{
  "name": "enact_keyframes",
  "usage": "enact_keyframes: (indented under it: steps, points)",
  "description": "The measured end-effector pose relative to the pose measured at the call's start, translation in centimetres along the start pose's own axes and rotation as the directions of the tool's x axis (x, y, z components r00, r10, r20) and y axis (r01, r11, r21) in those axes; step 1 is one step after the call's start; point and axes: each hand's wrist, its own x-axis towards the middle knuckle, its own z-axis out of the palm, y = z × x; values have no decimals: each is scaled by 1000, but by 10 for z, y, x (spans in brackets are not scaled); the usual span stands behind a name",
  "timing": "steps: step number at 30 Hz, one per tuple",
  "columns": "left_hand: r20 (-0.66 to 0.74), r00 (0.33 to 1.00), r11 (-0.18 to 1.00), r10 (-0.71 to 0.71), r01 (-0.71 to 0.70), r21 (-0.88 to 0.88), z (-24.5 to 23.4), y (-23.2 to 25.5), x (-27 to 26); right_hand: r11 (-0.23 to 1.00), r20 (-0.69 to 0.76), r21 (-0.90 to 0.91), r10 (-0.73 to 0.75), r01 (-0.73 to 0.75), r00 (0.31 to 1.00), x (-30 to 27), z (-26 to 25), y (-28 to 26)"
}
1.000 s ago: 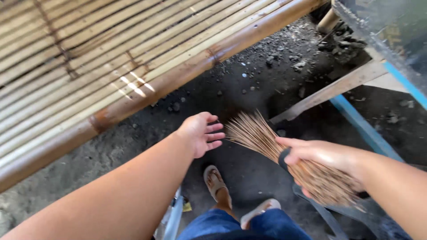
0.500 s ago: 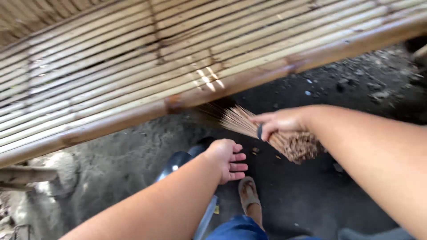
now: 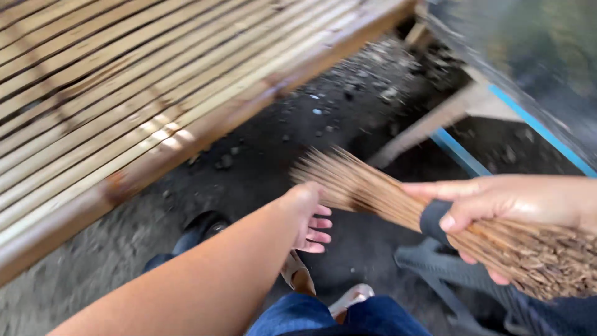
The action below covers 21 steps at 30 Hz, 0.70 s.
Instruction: The person is using a traditional broom to sweep the concrete and dirt floor of an outdoor yard area.
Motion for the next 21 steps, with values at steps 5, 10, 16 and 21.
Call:
enact_keyframes:
  steps: [5, 10, 16, 21]
  points:
    - [-146, 989, 996, 15, -2, 89, 7, -5, 24, 902, -38, -137, -418, 409, 908, 81, 0, 32]
    - [-220, 975, 999, 21, -12, 41, 15, -12, 45, 956, -14, -91, -280, 278, 960, 173, 8, 78]
    - [-169, 984, 978, 51, -14, 210, 76, -43, 53, 972, -72, -216, -111, 93, 991, 68, -13, 165]
    - [-138, 986, 966, 94, -56, 253, 102, -41, 42, 847, -101, -465, -338, 256, 936, 11, -33, 156]
